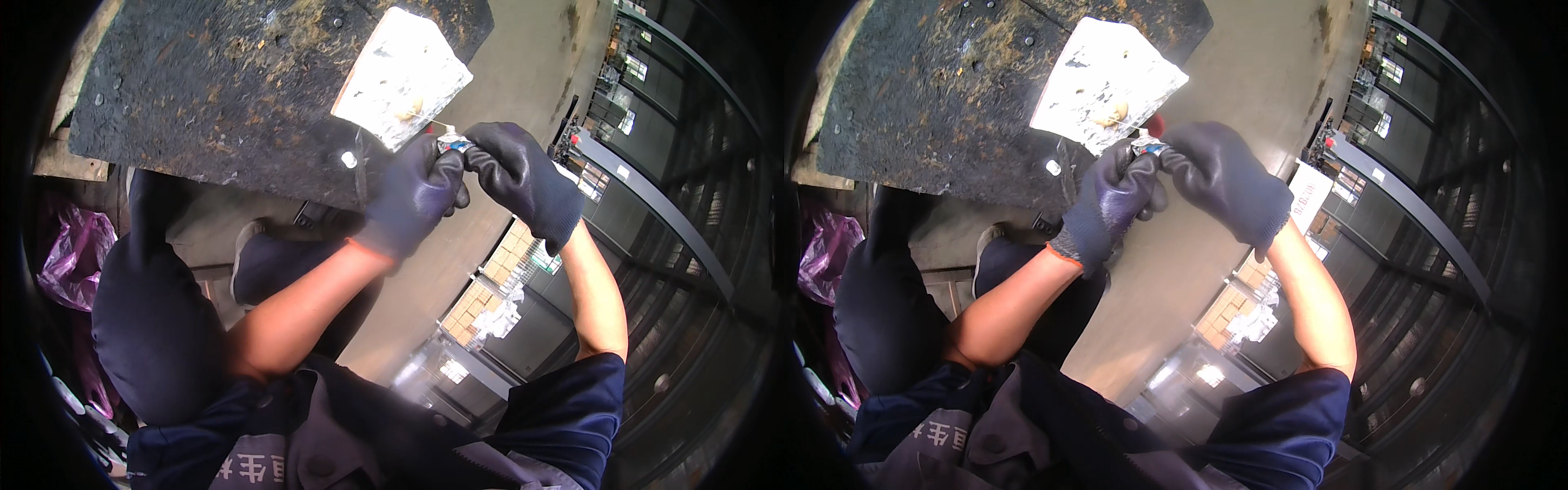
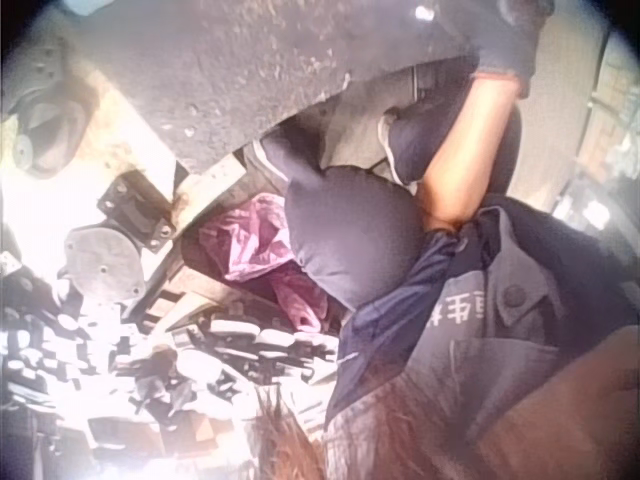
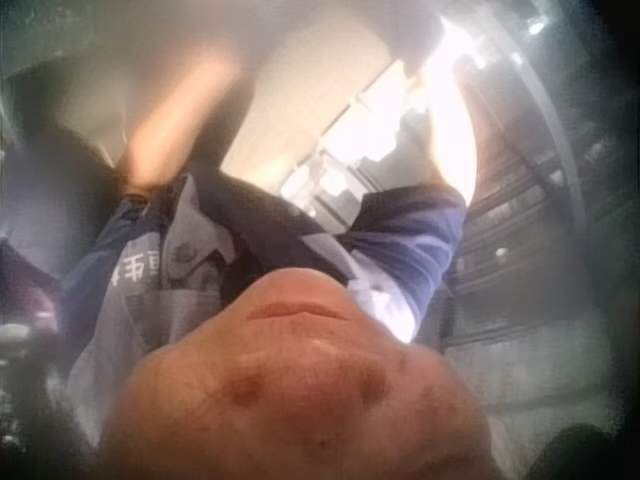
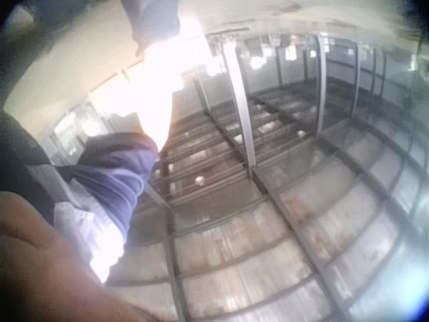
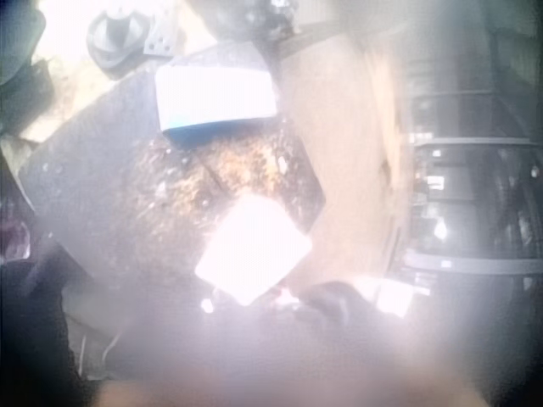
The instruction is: The person applies a white adhesive from a tube onto a small metal part and then rubs it in with a cloth. They then pick up a larger metal part and apply the adhesive to its surface, rubbing it in with the cloth.
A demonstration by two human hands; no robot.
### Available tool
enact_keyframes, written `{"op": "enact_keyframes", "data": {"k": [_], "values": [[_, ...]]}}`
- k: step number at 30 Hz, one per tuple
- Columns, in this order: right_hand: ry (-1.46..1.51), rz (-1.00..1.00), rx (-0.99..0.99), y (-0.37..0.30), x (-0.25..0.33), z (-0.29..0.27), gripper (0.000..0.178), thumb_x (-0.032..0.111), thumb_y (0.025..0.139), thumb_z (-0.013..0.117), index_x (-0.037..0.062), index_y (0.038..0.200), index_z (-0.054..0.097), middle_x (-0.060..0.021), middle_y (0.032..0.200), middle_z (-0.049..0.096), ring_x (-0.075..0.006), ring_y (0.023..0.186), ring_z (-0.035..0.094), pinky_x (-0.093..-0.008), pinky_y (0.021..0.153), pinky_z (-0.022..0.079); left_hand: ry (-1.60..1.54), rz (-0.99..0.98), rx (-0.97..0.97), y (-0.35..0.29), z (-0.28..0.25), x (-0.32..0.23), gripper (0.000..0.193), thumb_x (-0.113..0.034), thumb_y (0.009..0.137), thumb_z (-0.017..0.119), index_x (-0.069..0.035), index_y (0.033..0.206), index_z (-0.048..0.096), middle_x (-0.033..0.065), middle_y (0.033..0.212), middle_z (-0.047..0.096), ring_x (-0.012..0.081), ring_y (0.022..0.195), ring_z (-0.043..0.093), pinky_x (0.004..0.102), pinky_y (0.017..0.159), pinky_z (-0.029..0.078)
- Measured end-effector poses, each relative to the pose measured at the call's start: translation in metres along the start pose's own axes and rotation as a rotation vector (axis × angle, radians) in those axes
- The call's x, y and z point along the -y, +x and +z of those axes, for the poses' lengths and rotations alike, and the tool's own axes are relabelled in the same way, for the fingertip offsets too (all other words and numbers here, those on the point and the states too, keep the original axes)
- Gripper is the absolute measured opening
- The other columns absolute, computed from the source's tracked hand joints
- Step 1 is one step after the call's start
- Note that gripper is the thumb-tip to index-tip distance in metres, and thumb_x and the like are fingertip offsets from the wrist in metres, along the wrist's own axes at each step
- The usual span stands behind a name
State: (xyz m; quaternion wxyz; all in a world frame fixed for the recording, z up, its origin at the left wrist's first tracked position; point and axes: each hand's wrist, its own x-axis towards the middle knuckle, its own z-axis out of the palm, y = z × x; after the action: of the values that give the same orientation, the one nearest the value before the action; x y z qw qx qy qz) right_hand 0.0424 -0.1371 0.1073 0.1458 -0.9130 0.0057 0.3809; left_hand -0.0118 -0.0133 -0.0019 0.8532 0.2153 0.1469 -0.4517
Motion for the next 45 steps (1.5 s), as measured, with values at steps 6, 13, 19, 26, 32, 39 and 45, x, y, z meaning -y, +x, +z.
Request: {"op": "enact_keyframes", "data": {"k": [6,13,19,26,32,39,45], "values": [[0.433,0.365,0.099,-0.013,0.009,0.002,0.029,0.029,0.086,0.049,0.0014,0.088,0.059,-0.0011,0.075,0.054,-0.0112,0.065,0.047,-0.0260,0.059,0.040,0.027,0.003,0.114,-0.008,-0.009,-0.024,0.016,-0.016,0.098,0.048,-0.002,0.093,0.055,-0.0005,0.064,0.051,0.0043,0.051,0.045,0.0213,0.047,0.037],[0.890,0.614,0.156,-0.008,0.005,0.011,0.025,0.030,0.088,0.052,0.0066,0.084,0.059,0.0018,0.069,0.052,-0.0053,0.059,0.042,-0.0207,0.057,0.035,0.147,0.177,0.039,-0.004,-0.014,-0.003,0.016,-0.013,0.094,0.050,0.001,0.089,0.056,0.0023,0.063,0.051,0.0060,0.053,0.046,0.0243,0.048,0.037],[0.392,0.286,-0.124,-0.007,-0.001,0.021,0.032,0.025,0.090,0.054,-0.0028,0.105,0.060,-0.0106,0.090,0.062,-0.0160,0.080,0.058,-0.0296,0.073,0.047,0.153,0.079,-0.111,-0.004,0.003,-0.008,0.017,-0.014,0.095,0.046,-0.003,0.090,0.057,-0.0014,0.059,0.050,0.0044,0.050,0.043,0.0218,0.047,0.036],[-0.007,-0.032,-0.186,0.001,0.000,0.023,0.019,0.006,0.088,0.057,-0.0007,0.105,0.060,-0.0161,0.091,0.062,-0.0275,0.086,0.061,-0.0354,0.077,0.048,0.328,0.093,-0.235,-0.003,0.003,-0.004,0.021,-0.018,0.097,0.047,-0.001,0.093,0.058,0.0030,0.058,0.056,0.0063,0.049,0.048,0.0241,0.047,0.040],[-0.074,-0.223,-0.191,0.009,-0.003,0.017,0.009,-0.004,0.076,0.058,0.0007,0.084,0.061,-0.0190,0.074,0.058,-0.0359,0.070,0.057,-0.0397,0.063,0.045,0.413,0.047,-0.127,-0.007,0.000,-0.025,0.027,-0.015,0.094,0.049,0.005,0.110,0.058,0.0141,0.064,0.060,0.0199,0.059,0.060,0.0350,0.062,0.047],[0.358,0.245,0.017,0.004,0.000,0.013,0.010,0.002,0.088,0.048,0.0019,0.082,0.056,-0.0046,0.069,0.054,-0.0136,0.070,0.053,-0.0299,0.068,0.044,0.589,0.321,-0.185,0.000,-0.002,-0.010,0.017,-0.014,0.089,0.053,0.001,0.082,0.056,0.0122,0.058,0.054,0.0178,0.053,0.055,0.0332,0.052,0.044],[0.601,0.362,0.057,0.010,0.002,0.013,0.018,0.009,0.094,0.044,-0.0001,0.082,0.055,-0.0006,0.073,0.056,-0.0062,0.072,0.050,-0.0268,0.068,0.044,0.530,0.230,-0.218,0.003,0.001,-0.016,0.016,-0.012,0.087,0.053,0.001,0.079,0.056,0.0214,0.066,0.055,0.0322,0.060,0.056,0.0399,0.059,0.044]]}}
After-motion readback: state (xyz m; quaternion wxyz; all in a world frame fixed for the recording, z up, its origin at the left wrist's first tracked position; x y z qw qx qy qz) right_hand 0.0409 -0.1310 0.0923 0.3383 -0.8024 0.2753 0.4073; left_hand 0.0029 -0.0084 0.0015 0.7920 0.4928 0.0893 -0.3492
